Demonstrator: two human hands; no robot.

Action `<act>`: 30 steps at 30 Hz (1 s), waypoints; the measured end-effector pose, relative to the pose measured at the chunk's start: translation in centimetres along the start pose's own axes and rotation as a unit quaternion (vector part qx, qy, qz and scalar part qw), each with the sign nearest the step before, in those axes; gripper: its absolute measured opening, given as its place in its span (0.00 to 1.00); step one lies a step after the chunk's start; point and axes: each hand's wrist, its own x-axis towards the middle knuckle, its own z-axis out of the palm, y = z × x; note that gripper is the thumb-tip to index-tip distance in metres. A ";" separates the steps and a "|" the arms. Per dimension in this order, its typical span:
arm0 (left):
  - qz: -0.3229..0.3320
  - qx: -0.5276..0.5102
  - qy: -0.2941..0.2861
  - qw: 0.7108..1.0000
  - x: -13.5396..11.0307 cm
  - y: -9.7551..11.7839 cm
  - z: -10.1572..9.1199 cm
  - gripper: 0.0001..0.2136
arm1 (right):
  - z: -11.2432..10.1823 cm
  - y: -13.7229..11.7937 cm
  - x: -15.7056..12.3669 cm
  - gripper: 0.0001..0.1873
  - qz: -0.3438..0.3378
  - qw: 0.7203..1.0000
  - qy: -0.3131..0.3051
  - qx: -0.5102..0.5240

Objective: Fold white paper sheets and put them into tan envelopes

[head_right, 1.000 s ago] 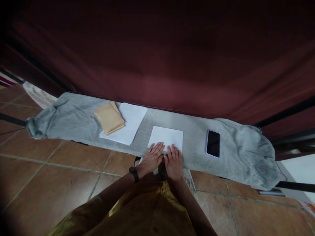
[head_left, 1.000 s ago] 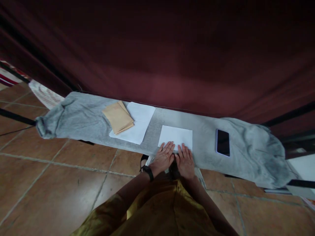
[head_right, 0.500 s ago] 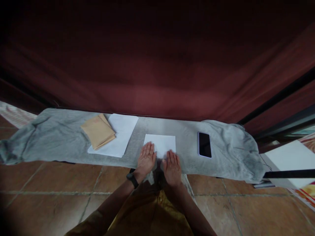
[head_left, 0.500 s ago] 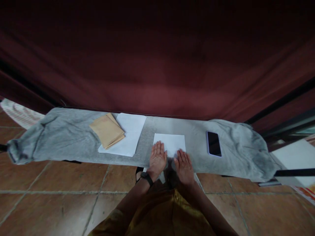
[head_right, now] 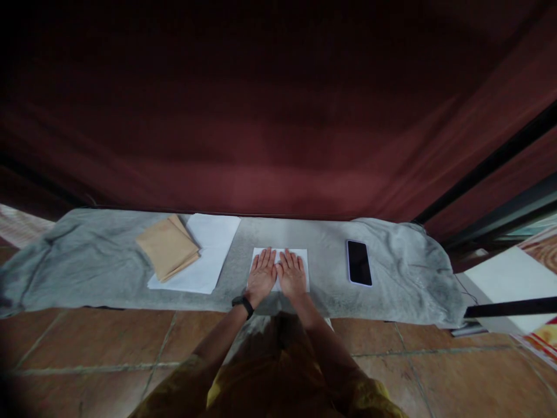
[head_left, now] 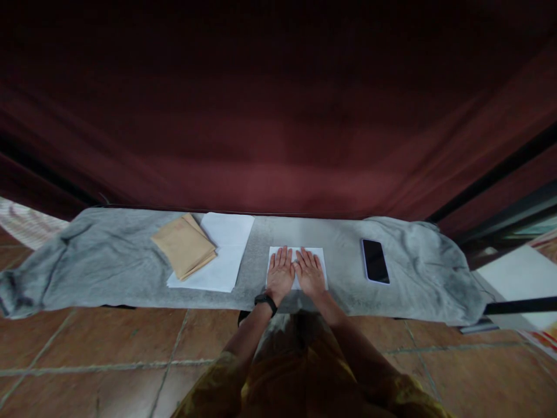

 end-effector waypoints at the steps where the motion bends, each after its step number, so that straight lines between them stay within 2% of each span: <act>1: -0.009 0.001 0.004 1.000 0.0 -0.1 0.0 0.27 | 0.1 0.2 0.0 0.25 0.002 1.000 0.004 -0.007; 9: -0.063 0.004 0.043 0.997 -0.2 -1.5 0.3 0.29 | 0.5 2.4 -0.2 0.28 0.055 0.997 0.024 -0.047; 15: -0.082 0.010 0.067 0.994 -0.6 -2.4 0.4 0.29 | 0.5 4.5 -1.3 0.32 0.065 0.994 0.058 -0.059; 21: -0.087 0.011 0.064 0.994 -0.8 -2.3 0.2 0.33 | 0.5 5.3 -1.9 0.32 0.062 0.994 0.067 -0.058; 24: -0.082 0.012 0.060 0.995 -0.8 -2.1 -0.1 0.35 | 0.4 4.8 -1.5 0.32 0.074 0.993 0.076 -0.055; 27: -0.079 0.016 0.058 0.995 -0.9 -2.0 -0.4 0.35 | 0.2 3.2 -1.2 0.31 0.085 0.993 0.078 -0.040; 30: -0.081 0.018 0.058 0.995 -0.9 -1.9 -0.6 0.34 | 0.4 0.7 -1.2 0.29 0.040 0.998 0.046 -0.011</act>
